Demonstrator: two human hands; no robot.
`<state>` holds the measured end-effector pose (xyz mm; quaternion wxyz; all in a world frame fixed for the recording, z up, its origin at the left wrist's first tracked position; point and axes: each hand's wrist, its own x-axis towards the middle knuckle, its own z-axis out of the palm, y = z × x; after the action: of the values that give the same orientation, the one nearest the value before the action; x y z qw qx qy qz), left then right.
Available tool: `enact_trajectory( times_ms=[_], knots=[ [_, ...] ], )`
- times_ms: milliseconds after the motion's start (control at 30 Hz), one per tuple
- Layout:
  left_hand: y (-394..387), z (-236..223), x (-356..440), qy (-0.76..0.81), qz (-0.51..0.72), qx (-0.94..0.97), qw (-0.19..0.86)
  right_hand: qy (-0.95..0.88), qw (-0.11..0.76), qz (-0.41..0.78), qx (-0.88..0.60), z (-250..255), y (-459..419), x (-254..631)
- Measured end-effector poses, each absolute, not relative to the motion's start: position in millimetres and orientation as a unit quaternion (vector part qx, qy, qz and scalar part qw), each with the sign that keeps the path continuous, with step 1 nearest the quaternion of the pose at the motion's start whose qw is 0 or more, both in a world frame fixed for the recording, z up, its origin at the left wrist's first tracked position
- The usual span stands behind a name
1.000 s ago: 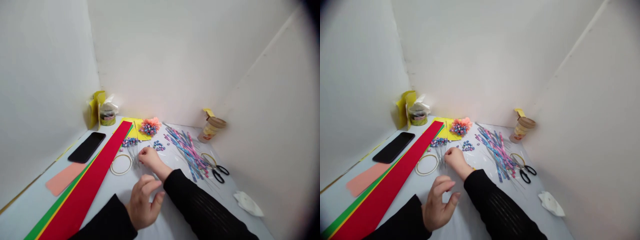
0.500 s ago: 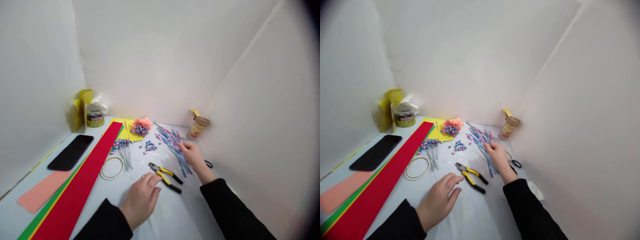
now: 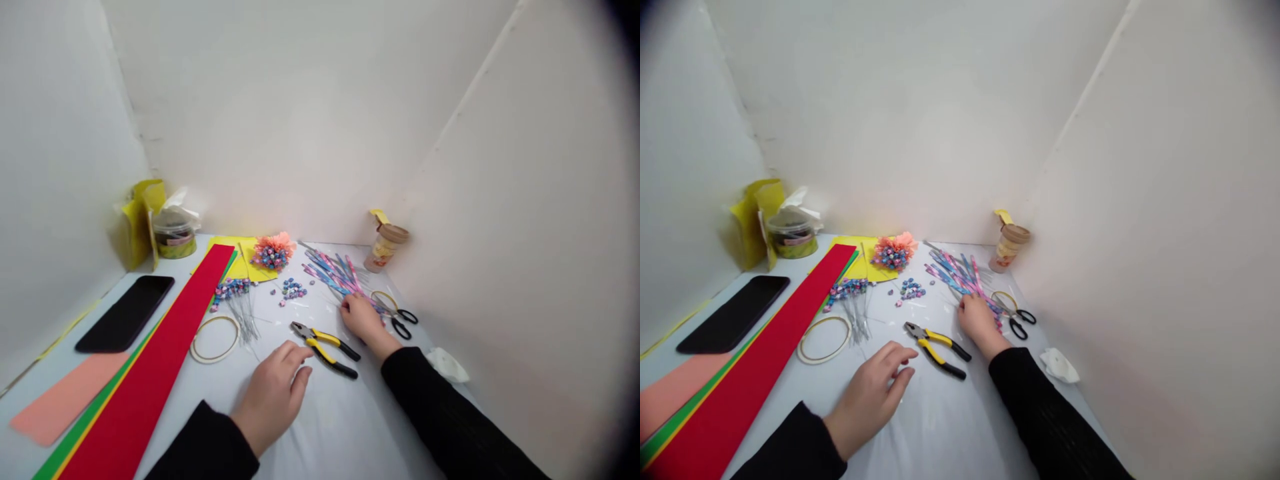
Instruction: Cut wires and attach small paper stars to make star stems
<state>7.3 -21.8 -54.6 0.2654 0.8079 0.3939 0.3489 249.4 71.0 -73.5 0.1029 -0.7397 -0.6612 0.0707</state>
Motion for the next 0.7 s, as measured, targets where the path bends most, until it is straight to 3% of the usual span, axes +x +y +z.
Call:
enact_trajectory(
  times_ms=[267,467,600,700],
  knots=[
    [-19.8,-54.7,7.2,0.411,0.376,0.775,0.3,-0.683,0.115,0.086,-0.717,-54.4,70.7,246.9],
    [-8.2,-50.6,7.1,0.538,0.44,0.609,0.383,-0.764,0.147,0.139,-0.613,-26.9,19.4,209.9],
    [-4.8,-44.8,5.3,0.532,0.443,0.623,0.364,-0.791,0.164,0.161,-0.567,-31.6,-4.6,196.0],
    [-5.8,-41.6,6.5,0.534,0.451,0.579,0.419,-0.787,0.202,0.21,-0.543,-37.9,-10.8,193.6]
  ],
)
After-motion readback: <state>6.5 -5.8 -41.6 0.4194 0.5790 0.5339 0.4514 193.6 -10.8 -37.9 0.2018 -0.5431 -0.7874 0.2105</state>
